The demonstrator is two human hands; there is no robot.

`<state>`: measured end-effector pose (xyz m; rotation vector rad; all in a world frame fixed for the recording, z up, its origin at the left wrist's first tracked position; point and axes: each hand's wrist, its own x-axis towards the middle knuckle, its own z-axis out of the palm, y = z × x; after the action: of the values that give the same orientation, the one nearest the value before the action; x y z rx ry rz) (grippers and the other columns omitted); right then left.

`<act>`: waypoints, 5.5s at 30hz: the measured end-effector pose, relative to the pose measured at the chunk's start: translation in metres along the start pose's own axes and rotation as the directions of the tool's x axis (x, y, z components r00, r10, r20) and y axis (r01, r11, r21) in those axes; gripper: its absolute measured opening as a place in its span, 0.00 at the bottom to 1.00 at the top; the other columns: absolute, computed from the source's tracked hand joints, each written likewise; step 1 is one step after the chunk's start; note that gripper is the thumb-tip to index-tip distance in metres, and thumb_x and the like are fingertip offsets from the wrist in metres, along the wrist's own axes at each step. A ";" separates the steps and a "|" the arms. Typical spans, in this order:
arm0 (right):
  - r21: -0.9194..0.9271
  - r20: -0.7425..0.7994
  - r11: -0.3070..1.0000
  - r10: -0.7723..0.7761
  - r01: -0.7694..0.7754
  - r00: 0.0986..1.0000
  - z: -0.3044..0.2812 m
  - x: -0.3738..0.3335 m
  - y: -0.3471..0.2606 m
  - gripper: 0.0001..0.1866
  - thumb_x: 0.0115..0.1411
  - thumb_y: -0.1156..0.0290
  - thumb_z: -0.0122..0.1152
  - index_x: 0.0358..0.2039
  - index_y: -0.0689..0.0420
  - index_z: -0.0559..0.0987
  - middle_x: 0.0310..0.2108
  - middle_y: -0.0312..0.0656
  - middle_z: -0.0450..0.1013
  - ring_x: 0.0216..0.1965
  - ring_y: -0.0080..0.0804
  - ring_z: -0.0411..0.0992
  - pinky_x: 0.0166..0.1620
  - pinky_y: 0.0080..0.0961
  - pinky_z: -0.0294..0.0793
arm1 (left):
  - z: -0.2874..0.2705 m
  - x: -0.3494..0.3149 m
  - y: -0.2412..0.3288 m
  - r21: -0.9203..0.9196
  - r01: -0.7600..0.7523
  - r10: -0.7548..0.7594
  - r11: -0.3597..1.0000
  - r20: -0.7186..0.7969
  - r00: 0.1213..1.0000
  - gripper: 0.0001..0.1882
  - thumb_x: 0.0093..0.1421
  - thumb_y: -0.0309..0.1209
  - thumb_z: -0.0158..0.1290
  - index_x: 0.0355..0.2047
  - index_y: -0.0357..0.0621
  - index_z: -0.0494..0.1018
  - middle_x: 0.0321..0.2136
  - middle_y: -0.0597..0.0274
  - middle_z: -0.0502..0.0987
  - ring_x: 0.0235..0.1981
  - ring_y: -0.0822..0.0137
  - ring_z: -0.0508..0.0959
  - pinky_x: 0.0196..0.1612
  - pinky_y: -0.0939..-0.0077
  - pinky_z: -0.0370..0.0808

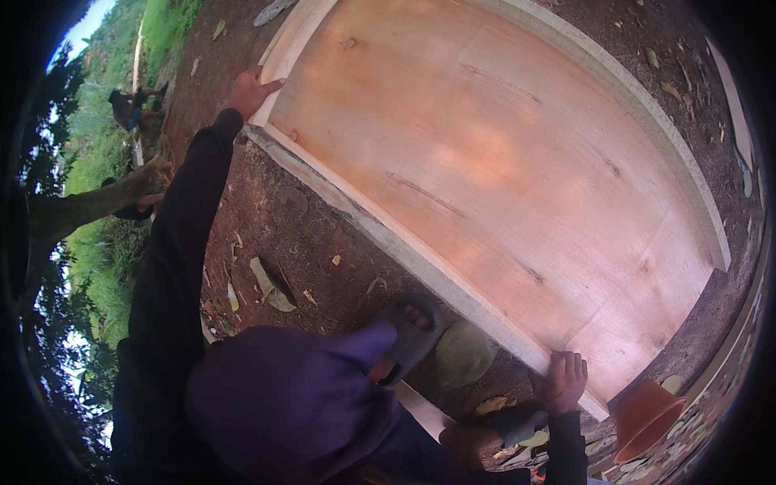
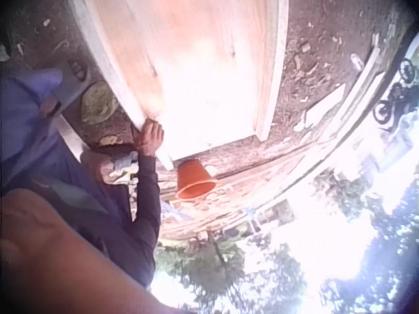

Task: The person measures a large plywood sheet and a wooden strip using a tape measure, then saws the strip to length and places it on the plywood. The person sits on the ground while sawing and later stands to position the cut piece.

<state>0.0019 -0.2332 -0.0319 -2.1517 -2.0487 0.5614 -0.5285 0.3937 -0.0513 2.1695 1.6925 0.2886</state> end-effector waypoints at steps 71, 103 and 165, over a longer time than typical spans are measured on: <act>-0.119 -0.019 0.991 -0.064 0.061 0.998 -0.016 0.007 0.028 0.28 0.32 0.67 0.79 0.34 0.57 0.72 0.33 0.46 0.69 0.36 0.50 0.70 0.39 0.45 0.68 | -0.007 -0.061 -0.077 -0.145 0.129 -0.127 0.981 0.025 0.992 0.30 0.52 0.47 0.68 0.41 0.27 0.82 0.34 0.43 0.85 0.35 0.55 0.84 0.42 0.58 0.76; -0.141 -0.004 0.990 -0.030 0.029 1.000 -0.009 0.005 0.024 0.28 0.34 0.69 0.79 0.35 0.58 0.73 0.33 0.47 0.69 0.36 0.51 0.70 0.40 0.46 0.70 | -0.010 -0.035 -0.093 -0.608 0.440 -0.211 0.661 0.412 0.886 0.35 0.69 0.58 0.52 0.59 0.37 0.73 0.42 0.55 0.81 0.39 0.65 0.84 0.39 0.66 0.85; -0.139 0.044 0.990 -0.015 0.021 0.999 -0.003 0.004 0.026 0.31 0.30 0.68 0.81 0.35 0.58 0.72 0.36 0.48 0.70 0.39 0.53 0.70 0.42 0.46 0.71 | 0.005 -0.060 -0.143 -0.713 0.406 -0.374 0.572 0.214 0.902 0.42 0.63 0.63 0.55 0.66 0.41 0.69 0.59 0.50 0.75 0.56 0.54 0.74 0.62 0.56 0.65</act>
<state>0.0277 -0.2312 -0.0382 -2.2126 -2.1893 0.4794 -0.6692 0.3646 -0.1101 1.1462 1.5797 0.6718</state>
